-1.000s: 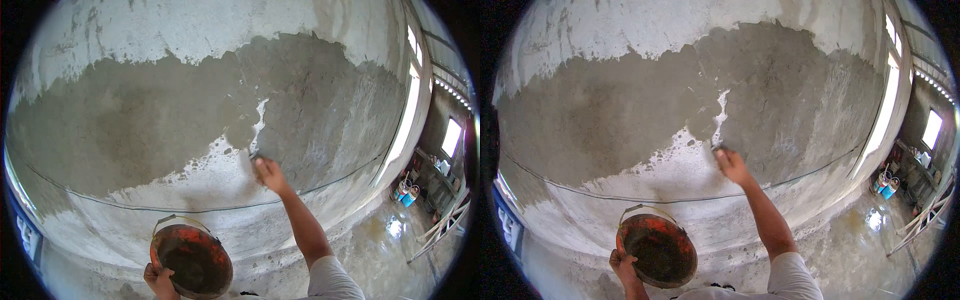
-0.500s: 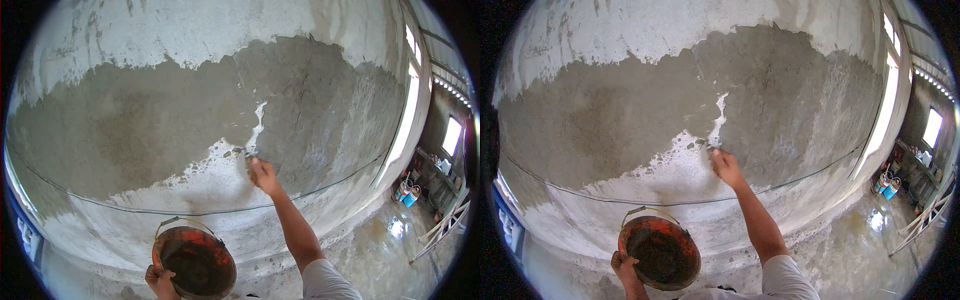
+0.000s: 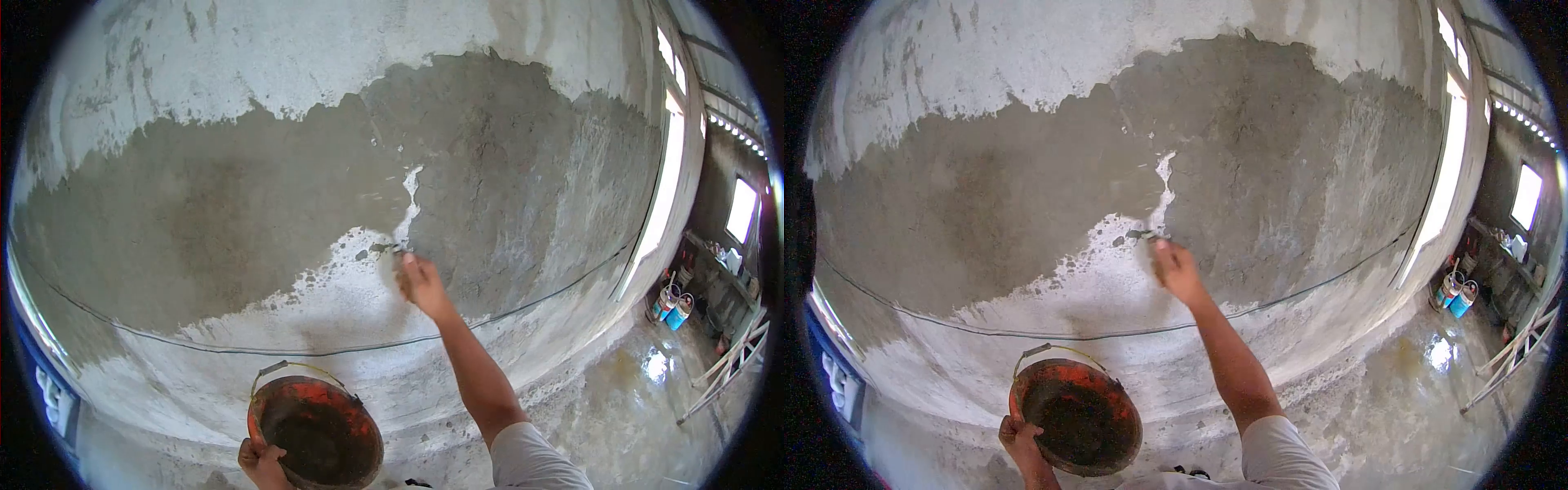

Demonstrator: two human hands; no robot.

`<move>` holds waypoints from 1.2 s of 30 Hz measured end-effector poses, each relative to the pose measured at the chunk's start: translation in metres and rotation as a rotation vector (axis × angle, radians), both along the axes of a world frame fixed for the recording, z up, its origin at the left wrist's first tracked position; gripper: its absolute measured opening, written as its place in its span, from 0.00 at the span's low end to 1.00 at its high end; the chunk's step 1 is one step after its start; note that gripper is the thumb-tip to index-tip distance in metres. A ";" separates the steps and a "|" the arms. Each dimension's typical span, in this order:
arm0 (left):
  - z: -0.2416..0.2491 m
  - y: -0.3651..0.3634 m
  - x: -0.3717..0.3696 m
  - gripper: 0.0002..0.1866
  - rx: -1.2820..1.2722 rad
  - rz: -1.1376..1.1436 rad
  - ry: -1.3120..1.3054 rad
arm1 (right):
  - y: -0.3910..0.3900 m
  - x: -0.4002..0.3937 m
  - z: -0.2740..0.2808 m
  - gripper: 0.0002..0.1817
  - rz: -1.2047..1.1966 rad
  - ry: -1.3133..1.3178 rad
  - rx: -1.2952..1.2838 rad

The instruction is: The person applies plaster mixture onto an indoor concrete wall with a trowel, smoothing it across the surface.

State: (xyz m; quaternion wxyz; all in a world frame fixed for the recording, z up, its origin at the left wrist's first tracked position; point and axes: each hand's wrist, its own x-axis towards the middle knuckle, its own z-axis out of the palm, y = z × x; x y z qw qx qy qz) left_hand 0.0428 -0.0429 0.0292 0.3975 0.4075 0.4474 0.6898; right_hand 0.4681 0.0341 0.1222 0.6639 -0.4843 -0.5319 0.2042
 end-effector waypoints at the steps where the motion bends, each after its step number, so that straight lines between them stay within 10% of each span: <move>1: 0.001 -0.001 -0.001 0.14 0.005 0.004 0.003 | -0.009 0.009 -0.002 0.27 -0.073 0.161 0.006; 9: 0.004 -0.015 0.010 0.12 -0.143 0.072 0.141 | -0.029 0.011 -0.013 0.29 -0.025 0.375 0.110; 15: -0.018 -0.021 0.023 0.15 -0.063 0.109 -0.039 | -0.004 0.014 -0.002 0.26 0.001 -0.156 -0.001; 19: -0.026 -0.032 0.021 0.15 0.003 0.057 -0.036 | -0.038 0.034 -0.033 0.27 -0.108 0.462 0.106; 23: -0.011 -0.050 0.048 0.15 -0.075 0.070 -0.054 | -0.096 0.034 -0.109 0.28 0.034 0.551 0.028; 27: -0.022 -0.053 0.058 0.14 -0.199 -0.067 -0.043 | -0.163 0.014 -0.205 0.19 0.031 0.024 -0.322; 30: -0.017 -0.051 0.076 0.12 -0.327 -0.038 0.133 | -0.209 -0.019 -0.193 0.17 -0.202 -0.552 -0.273; 36: -0.045 -0.037 0.075 0.15 -0.349 -0.059 0.525 | -0.241 -0.025 -0.180 0.16 -0.172 -0.902 -0.688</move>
